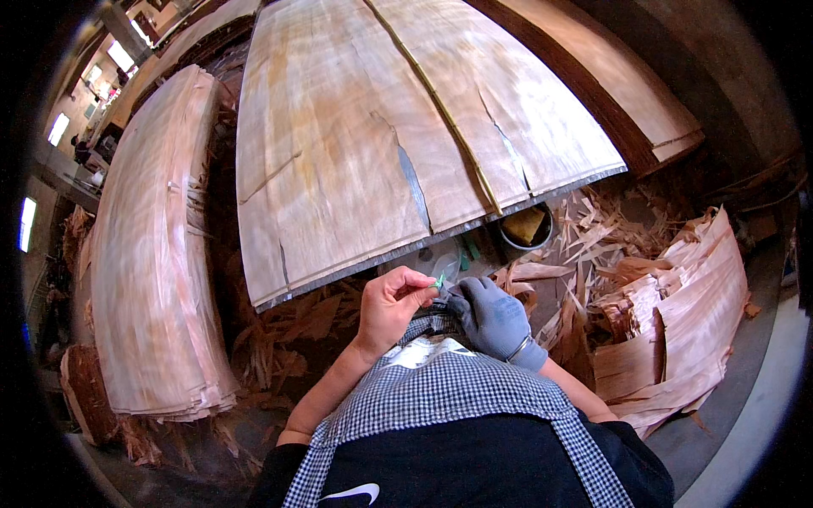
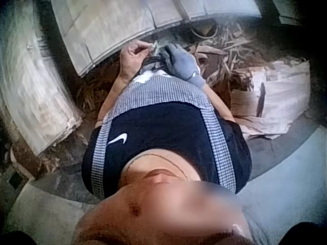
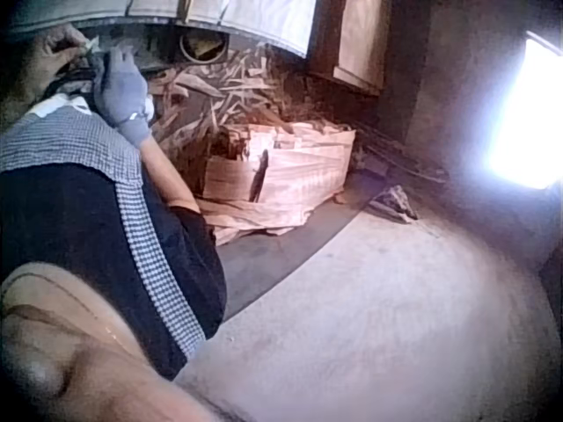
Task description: The person prepares large sheets of wood veneer by removing damaged sections and applying adhesive patches. Using a handheld cutting tool, the person cuts out irregular shapes from a stack of veneer, applies small adhesive patches to cover defects on a larger veneer sheet, and uses a wooden pole to help lift and move the large sheets between stacks.
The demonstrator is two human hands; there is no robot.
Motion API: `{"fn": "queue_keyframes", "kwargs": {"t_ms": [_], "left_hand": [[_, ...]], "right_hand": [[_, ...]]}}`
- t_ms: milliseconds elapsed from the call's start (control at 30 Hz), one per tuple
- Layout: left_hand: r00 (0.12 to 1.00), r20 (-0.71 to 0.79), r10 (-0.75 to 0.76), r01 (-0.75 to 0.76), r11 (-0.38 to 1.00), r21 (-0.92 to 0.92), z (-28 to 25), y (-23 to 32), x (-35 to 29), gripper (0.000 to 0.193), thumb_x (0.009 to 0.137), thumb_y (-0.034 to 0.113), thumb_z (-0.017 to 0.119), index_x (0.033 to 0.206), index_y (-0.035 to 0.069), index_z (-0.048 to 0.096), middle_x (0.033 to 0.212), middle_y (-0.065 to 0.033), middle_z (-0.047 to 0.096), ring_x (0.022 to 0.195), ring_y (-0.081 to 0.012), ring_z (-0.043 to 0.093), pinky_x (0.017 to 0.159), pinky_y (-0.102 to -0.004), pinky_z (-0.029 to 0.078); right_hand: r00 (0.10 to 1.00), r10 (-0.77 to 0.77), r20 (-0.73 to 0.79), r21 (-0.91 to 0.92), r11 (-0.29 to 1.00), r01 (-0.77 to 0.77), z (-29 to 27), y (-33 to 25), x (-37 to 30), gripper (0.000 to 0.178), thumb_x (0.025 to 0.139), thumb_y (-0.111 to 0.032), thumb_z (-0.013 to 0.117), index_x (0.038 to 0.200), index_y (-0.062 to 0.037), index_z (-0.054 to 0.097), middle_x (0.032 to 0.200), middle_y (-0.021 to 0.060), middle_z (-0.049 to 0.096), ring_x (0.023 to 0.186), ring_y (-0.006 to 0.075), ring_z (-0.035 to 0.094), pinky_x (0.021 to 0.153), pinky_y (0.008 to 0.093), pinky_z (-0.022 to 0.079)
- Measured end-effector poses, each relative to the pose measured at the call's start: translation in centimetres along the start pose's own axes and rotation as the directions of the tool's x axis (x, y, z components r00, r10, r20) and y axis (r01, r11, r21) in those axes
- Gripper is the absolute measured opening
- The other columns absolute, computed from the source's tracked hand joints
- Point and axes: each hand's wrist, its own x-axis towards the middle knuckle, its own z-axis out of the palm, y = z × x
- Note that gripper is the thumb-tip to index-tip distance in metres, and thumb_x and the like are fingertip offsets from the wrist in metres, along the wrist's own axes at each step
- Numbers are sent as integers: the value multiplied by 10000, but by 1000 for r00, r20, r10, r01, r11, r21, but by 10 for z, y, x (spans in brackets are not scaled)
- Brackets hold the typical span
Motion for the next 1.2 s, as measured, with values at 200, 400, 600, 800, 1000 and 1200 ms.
{"fn": "queue_keyframes", "kwargs": {"t_ms": [200,400,600,800,1000,1200], "left_hand": [[1000,8,-25,26,993,-116,1,-2,2,48,775,-39,575,811,-10,589,752,-59,612,671,-90,582,601,-201,484],[999,17,-36,39,969,-244,-3,9,-12,30,773,-17,589,800,-6,584,754,-75,614,676,-103,591,609,-218,500],[979,84,-186,203,854,-480,2,5,-12,70,793,17,569,853,1,537,770,-92,603,683,-149,587,617,-279,505],[983,64,-170,182,924,-335,11,2,-14,80,800,24,569,872,6,541,813,-75,599,731,-112,580,636,-236,493],[1000,25,8,-12,987,160,13,12,-13,110,772,59,609,867,16,573,854,-47,587,722,-86,568,594,-201,468],[988,114,104,-137,928,347,12,24,-12,104,767,55,606,847,2,566,784,-56,564,687,-106,556,553,-210,449]], "right_hand": [[999,-24,-27,-127,992,20,-1,3,0,228,734,-186,580,911,-71,493,810,136,515,696,321,541,550,389,430],[977,190,-97,-214,955,-207,-11,30,1,397,665,-279,660,927,-50,470,829,161,550,739,329,570,583,409,459],[976,197,91,779,597,-193,-2,17,1,160,803,-81,569,931,13,552,831,32,600,742,84,539,687,218,434],[985,116,130,871,461,-169,-6,-4,7,171,757,-53,594,916,6,567,804,27,600,738,89,541,691,221,441],[995,83,50,807,584,-89,-2,1,5,148,722,-49,597,856,1,557,767,39,589,720,84,529,666,225,440],[997,31,66,735,675,-69,-3,3,5,136,709,-46,604,824,6,553,749,49,579,701,80,518,647,229,436]]}}
